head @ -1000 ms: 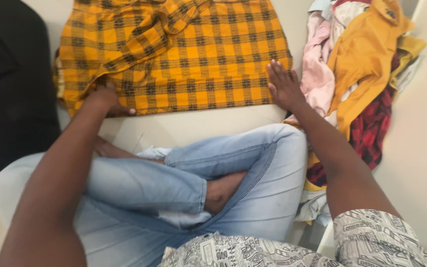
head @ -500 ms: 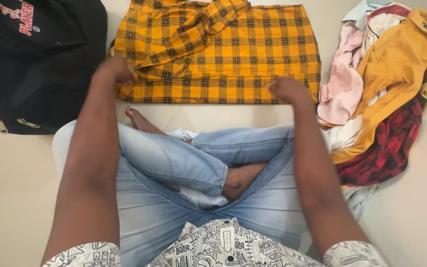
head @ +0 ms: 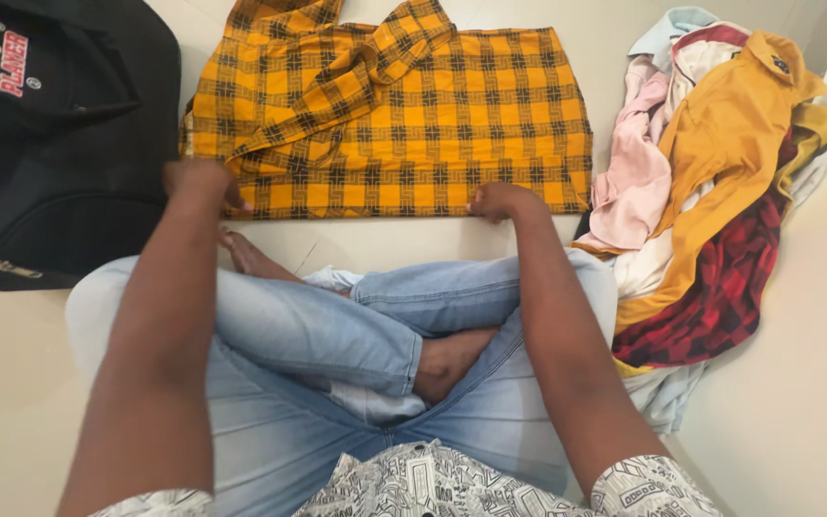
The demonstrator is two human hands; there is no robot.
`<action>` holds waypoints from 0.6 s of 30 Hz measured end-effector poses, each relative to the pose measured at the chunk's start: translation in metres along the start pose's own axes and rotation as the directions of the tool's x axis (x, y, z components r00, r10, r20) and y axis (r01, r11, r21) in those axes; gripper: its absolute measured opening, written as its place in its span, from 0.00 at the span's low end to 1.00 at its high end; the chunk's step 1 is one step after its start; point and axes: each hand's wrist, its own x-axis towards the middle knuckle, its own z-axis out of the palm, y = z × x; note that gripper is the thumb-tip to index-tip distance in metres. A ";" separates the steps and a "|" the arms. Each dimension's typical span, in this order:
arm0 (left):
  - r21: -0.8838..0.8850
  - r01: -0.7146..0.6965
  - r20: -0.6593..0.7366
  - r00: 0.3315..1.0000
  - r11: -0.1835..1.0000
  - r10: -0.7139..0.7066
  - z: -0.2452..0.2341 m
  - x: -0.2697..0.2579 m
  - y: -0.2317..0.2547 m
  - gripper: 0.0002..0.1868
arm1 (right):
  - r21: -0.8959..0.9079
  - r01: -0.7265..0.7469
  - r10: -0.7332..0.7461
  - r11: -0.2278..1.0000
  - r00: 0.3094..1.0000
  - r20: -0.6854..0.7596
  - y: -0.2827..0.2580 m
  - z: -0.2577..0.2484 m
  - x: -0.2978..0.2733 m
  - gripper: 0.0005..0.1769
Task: The person sits cross-legged on the floor and folds a yellow and black plaid shirt. They smooth the fabric, fold the sleeves inward, fold the bottom up, and then fold the shirt in half to create a neat rectangular bundle.
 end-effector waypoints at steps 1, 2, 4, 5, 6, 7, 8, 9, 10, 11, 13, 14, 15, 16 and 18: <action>0.004 0.012 -0.080 0.997 1.000 -0.012 -0.006 0.002 0.002 0.21 | -0.088 0.032 -0.034 0.996 0.999 -0.022 -0.007 -0.003 -0.004 0.23; -0.013 0.011 -0.212 0.977 1.000 -0.014 -0.013 0.003 0.004 0.21 | -0.174 0.061 -0.070 0.983 0.997 -0.044 -0.015 -0.008 -0.010 0.23; -0.078 -0.091 -0.541 0.841 0.993 0.035 -0.022 -0.004 0.015 0.15 | -0.166 0.033 -0.043 0.986 0.997 -0.058 -0.029 -0.021 -0.027 0.25; -0.119 -0.181 -0.556 0.827 0.976 0.086 -0.029 -0.008 0.025 0.18 | -0.162 0.019 -0.029 0.987 0.998 -0.062 -0.037 -0.025 -0.035 0.27; -0.154 -0.273 -0.572 0.808 0.950 0.139 -0.038 -0.010 0.042 0.22 | -0.157 0.024 -0.037 0.987 0.996 -0.085 -0.044 -0.029 -0.040 0.26; -0.140 -0.361 -0.641 0.743 0.922 0.194 -0.046 -0.011 0.062 0.24 | -0.152 0.029 -0.045 0.988 0.993 -0.109 -0.050 -0.032 -0.044 0.25; -0.118 -0.449 -0.706 0.665 0.886 0.243 -0.056 -0.009 0.082 0.26 | -0.149 0.030 -0.051 0.988 0.989 -0.137 -0.053 -0.036 -0.047 0.24; -0.086 -0.469 -0.718 0.641 0.879 0.272 -0.063 -0.006 0.103 0.27 | -0.131 0.035 -0.055 0.991 0.987 -0.152 -0.055 -0.039 -0.048 0.24; -0.052 -0.491 -0.728 0.615 0.870 0.303 -0.068 -0.001 0.126 0.27 | -0.111 0.037 -0.055 0.993 0.984 -0.167 -0.053 -0.038 -0.050 0.24; -0.023 -0.519 -0.747 0.577 0.854 0.330 -0.073 0.008 0.146 0.27 | -0.091 0.038 -0.054 0.995 0.982 -0.182 -0.051 -0.038 -0.048 0.24; 0.034 -0.575 -0.779 0.497 0.817 0.382 -0.083 0.030 0.189 0.28 | -0.073 0.082 -0.095 0.994 0.977 -0.193 -0.047 -0.034 -0.041 0.25; 0.054 -0.586 -0.797 0.462 0.809 0.388 -0.088 0.043 0.210 0.28 | -0.067 0.104 -0.115 0.992 0.973 -0.200 -0.045 -0.033 -0.038 0.25; 0.074 -0.596 -0.815 0.427 0.800 0.393 -0.093 0.057 0.231 0.29 | -0.061 0.100 -0.110 0.993 0.974 -0.197 -0.043 -0.033 -0.035 0.25; 0.092 -0.604 -0.831 0.391 0.791 0.396 -0.097 0.070 0.249 0.29 | -0.054 0.097 -0.106 0.994 0.975 -0.195 -0.043 -0.032 -0.033 0.25; 0.057 -0.591 -0.832 0.417 0.805 0.366 -0.102 0.095 0.282 0.29 | -0.037 0.095 -0.100 0.995 0.978 -0.182 -0.044 -0.034 -0.032 0.24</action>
